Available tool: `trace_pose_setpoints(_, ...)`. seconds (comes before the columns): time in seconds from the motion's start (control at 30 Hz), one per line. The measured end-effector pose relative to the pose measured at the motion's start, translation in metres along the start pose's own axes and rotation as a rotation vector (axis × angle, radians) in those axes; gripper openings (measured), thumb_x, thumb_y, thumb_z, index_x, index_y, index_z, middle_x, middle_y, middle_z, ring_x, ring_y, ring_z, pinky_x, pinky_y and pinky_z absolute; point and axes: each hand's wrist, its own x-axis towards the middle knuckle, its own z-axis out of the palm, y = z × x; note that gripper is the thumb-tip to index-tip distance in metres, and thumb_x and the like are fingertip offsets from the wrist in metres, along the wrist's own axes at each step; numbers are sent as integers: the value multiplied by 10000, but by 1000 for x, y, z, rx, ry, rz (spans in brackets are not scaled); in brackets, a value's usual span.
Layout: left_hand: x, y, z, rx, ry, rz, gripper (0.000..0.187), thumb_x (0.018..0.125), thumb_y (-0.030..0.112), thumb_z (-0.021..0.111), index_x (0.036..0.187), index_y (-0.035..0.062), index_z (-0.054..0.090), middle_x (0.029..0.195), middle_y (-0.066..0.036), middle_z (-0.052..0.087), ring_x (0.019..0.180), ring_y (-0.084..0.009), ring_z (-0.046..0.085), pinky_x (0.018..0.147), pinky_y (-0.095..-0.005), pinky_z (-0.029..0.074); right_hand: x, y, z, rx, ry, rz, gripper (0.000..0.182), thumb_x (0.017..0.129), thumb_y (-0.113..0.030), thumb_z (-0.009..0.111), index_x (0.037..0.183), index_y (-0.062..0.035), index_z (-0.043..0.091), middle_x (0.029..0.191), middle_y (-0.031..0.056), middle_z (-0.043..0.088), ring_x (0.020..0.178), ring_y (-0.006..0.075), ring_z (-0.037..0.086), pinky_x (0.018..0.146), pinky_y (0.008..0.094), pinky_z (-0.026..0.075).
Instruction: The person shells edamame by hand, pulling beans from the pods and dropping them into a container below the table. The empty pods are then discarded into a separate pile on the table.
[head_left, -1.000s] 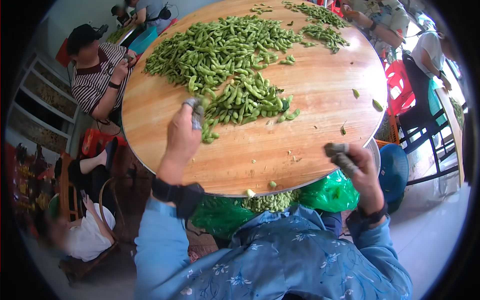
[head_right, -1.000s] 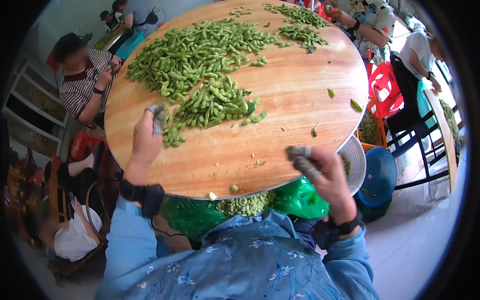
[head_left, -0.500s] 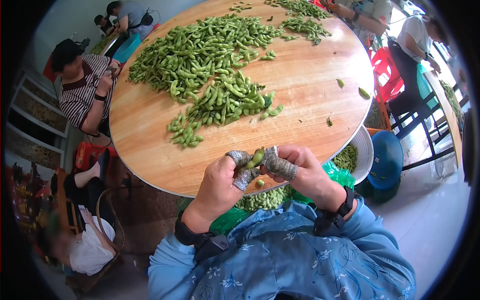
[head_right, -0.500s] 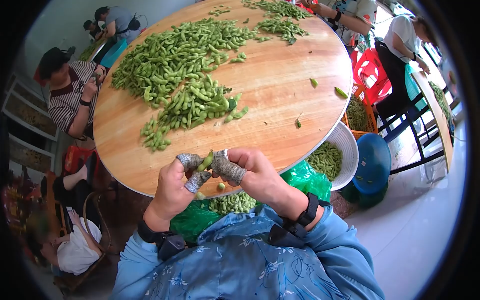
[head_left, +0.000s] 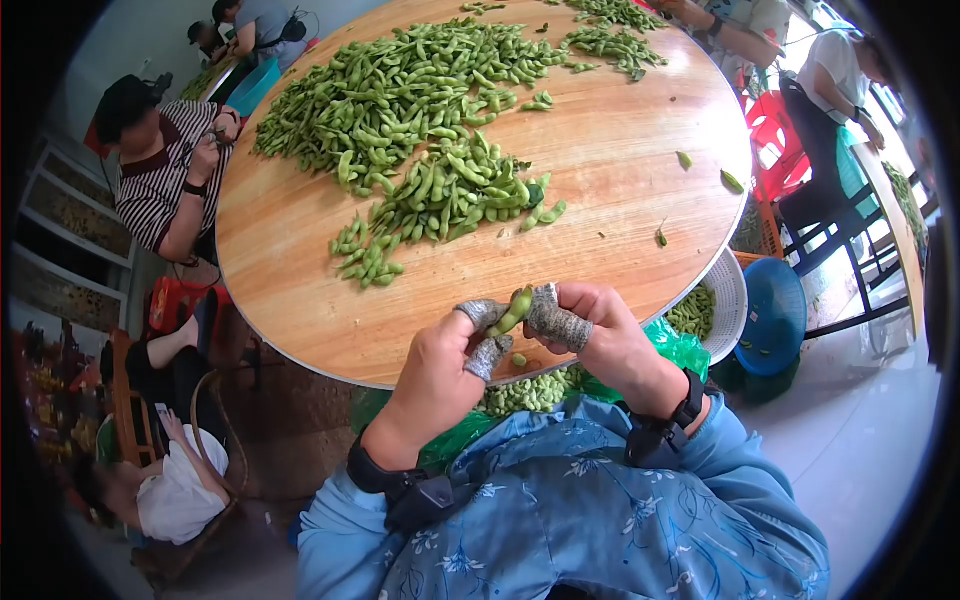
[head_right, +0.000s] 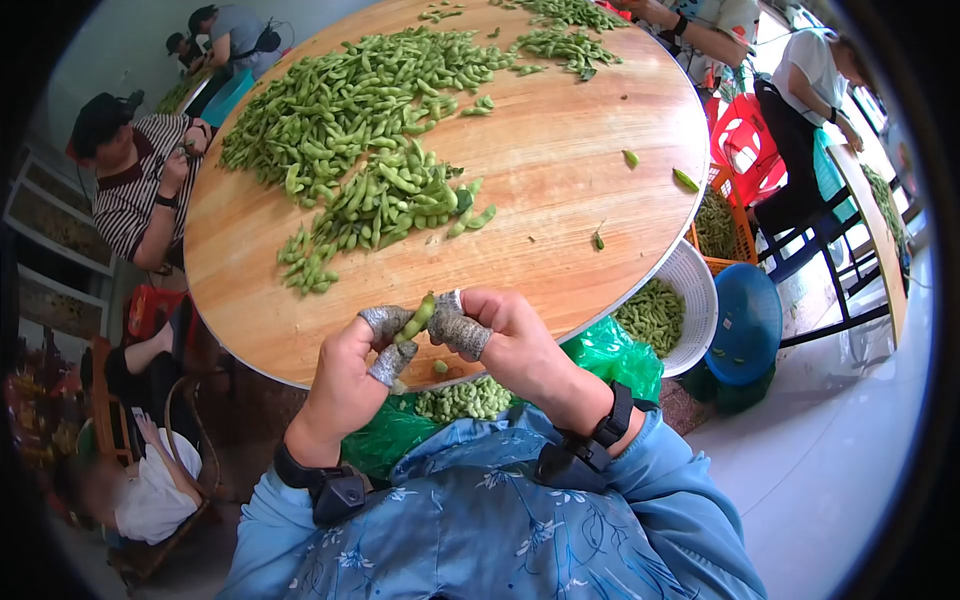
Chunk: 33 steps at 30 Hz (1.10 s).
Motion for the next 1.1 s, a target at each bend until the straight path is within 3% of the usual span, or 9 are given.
trace_pose_setpoints(0.13, -1, -7, 1, -48, -15, -60, 193, 787, 15, 591, 964, -33, 530, 774, -67, 606, 688, -69, 558, 563, -234, 477, 0, -3, 3, -22, -13, 40, 215, 863, -215, 554, 936, -17, 595, 751, -53, 549, 650, 13, 437, 574, 177, 362)
trace_pose_setpoints(0.23, -1, -11, 6, 157, 85, 115, 175, 764, -6, 592, 930, -31, 543, 764, -101, 608, 652, -135, 587, 553, -264, 472, -1, -4, 5, -29, -17, 47, 217, 865, -220, 550, 927, -18, 596, 734, -54, 540, 642, 13, 433, 570, 177, 360)
trace_pose_setpoints(0.3, 1, -12, 8, 451, 144, 308, 149, 732, -25, 585, 877, -26, 550, 745, -146, 594, 648, -252, 591, 566, -322, 464, -1, -3, 5, -30, -19, 39, 219, 867, -224, 548, 923, -19, 597, 725, -55, 535, 637, 14, 432, 566, 178, 358)
trace_pose_setpoints(0.4, 1, -8, 7, 545, 133, 359, 142, 704, -27, 582, 842, -22, 549, 733, -181, 570, 678, -349, 557, 596, -382, 450, -1, -1, 4, -21, -20, 52, 223, 867, -230, 547, 919, -20, 598, 718, -54, 530, 640, 15, 431, 568, 178, 357)
trace_pose_setpoints(0.63, -3, -6, 8, 626, 112, 398, 200, 663, -33, 575, 859, -28, 534, 735, -178, 554, 684, -362, 534, 597, -414, 440, -1, 4, 5, 24, -6, 30, 206, 857, -214, 554, 914, -22, 603, 741, -43, 554, 646, 16, 442, 567, 172, 346)
trace_pose_setpoints(0.7, -3, -8, 9, 651, 75, 427, 208, 591, -19, 547, 782, -13, 464, 766, -179, 518, 722, -347, 515, 634, -419, 429, -2, 2, 6, 41, 16, 31, 207, 842, -213, 571, 926, -27, 610, 762, -36, 576, 645, 16, 449, 568, 162, 332)
trace_pose_setpoints(0.73, -4, -9, 10, 651, 74, 427, 208, 591, -19, 547, 782, -13, 464, 766, -179, 518, 722, -347, 515, 634, -419, 429, -3, -1, 7, 43, 16, 36, 180, 852, -178, 558, 918, -15, 597, 787, -24, 579, 697, 27, 482, 613, 182, 384)
trace_pose_setpoints(0.93, -4, -22, 20, 582, 185, 531, 215, 673, -16, 566, 883, -24, 519, 730, -179, 542, 672, -369, 527, 590, -419, 434, 1, 10, 5, 182, 35, 87, 139, 858, -116, 543, 924, 2, 577, 840, -5, 589, 785, 53, 532, 694, 211, 448)
trace_pose_setpoints(1.1, -4, -24, 31, 22, 302, 254, 97, 832, 88, 516, 883, 6, 531, 663, -109, 539, 566, -242, 535, 525, -335, 415, 4, 21, 3, 135, -5, -66, 137, 861, -111, 538, 927, 2, 575, 839, -5, 586, 786, 53, 528, 696, 211, 443)
